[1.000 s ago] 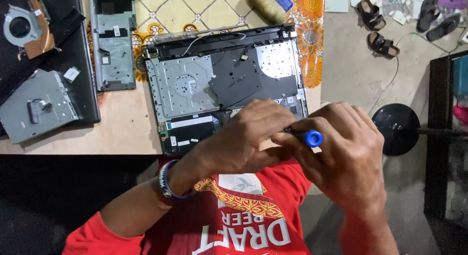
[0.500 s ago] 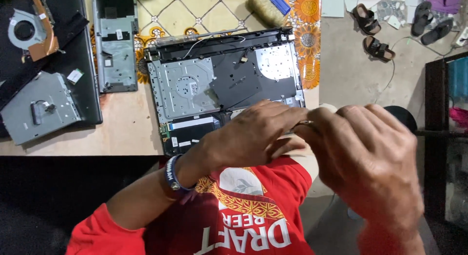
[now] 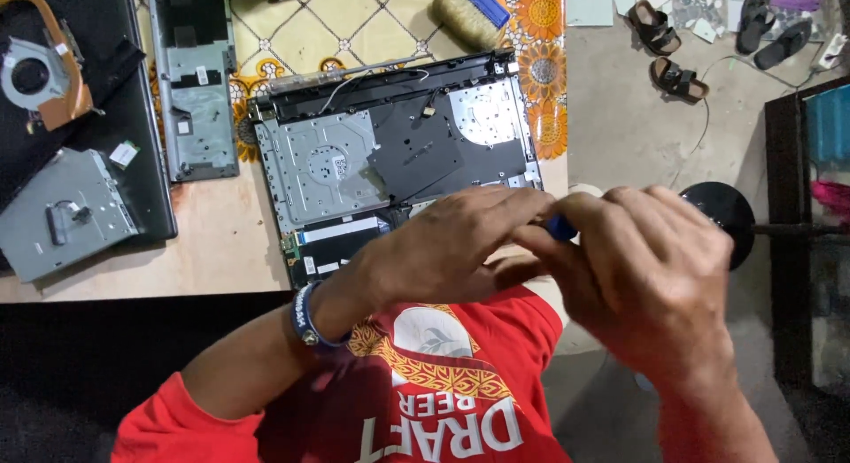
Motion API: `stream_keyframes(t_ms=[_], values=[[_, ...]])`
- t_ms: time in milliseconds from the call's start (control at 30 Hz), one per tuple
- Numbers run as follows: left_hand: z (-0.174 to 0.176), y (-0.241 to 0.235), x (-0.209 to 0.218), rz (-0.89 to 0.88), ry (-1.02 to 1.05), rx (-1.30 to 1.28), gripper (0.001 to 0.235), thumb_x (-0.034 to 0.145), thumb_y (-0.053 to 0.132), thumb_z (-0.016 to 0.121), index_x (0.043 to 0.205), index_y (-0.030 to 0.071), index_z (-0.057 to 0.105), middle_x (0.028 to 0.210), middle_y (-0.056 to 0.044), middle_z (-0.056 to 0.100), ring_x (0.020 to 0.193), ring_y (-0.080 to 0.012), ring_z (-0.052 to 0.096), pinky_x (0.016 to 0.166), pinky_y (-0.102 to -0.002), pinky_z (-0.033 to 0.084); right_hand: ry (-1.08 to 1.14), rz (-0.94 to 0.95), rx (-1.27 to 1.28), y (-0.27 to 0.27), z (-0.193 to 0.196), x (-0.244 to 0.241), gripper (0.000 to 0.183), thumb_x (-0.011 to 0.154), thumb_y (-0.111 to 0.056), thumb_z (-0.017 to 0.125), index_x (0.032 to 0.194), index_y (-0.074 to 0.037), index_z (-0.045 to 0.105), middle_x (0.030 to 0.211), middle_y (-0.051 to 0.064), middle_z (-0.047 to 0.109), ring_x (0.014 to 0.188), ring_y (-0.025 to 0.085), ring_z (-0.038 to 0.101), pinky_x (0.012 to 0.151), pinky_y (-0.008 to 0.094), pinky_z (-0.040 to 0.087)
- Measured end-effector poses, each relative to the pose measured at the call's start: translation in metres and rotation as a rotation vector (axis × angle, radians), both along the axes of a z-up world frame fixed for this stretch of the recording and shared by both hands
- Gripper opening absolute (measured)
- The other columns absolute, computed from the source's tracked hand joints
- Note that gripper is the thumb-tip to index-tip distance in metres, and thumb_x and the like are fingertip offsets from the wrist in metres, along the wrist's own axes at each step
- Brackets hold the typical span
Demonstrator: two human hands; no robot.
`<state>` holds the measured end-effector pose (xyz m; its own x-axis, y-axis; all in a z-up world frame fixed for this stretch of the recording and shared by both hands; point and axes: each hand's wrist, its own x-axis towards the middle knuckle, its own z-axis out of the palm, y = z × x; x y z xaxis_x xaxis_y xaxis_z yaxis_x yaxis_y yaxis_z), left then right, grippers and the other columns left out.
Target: The person uses a screwdriver to remove screws from the bottom casing of a disassembled laptop. They then lift out the motherboard, place it on the table, and proceed to remove additional screws from the laptop's internal frame.
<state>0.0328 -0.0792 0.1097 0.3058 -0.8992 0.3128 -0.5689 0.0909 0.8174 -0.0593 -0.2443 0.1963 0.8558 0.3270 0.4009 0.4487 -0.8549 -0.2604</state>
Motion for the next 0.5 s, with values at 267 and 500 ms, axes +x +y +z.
stream_keyframes(t_ms=[267,500], values=[[-0.002,0.005,0.003,-0.011,-0.005,-0.063,0.042,0.096,0.003,0.062,0.133,0.002,0.042,0.108,-0.02,0.068,0.092,-0.0389,0.07,0.077,-0.047,0.055,0.059,-0.1,-0.074,-0.003,0.006,-0.005,0.048,0.102,-0.04,0.064,0.124,0.002,0.061,0.095,0.016,0.069,0.077,0.028,0.065,0.067,0.044,0.052],[0.003,-0.006,0.006,-0.107,0.117,0.034,0.051,0.095,0.002,0.053,0.144,0.002,0.04,0.109,-0.016,0.064,0.097,-0.0328,0.066,0.083,-0.044,0.055,-0.107,0.0,-0.154,-0.008,0.003,-0.005,0.02,0.104,-0.011,0.079,0.11,0.004,0.067,0.074,0.007,0.057,0.06,0.019,0.047,0.057,0.037,0.038]])
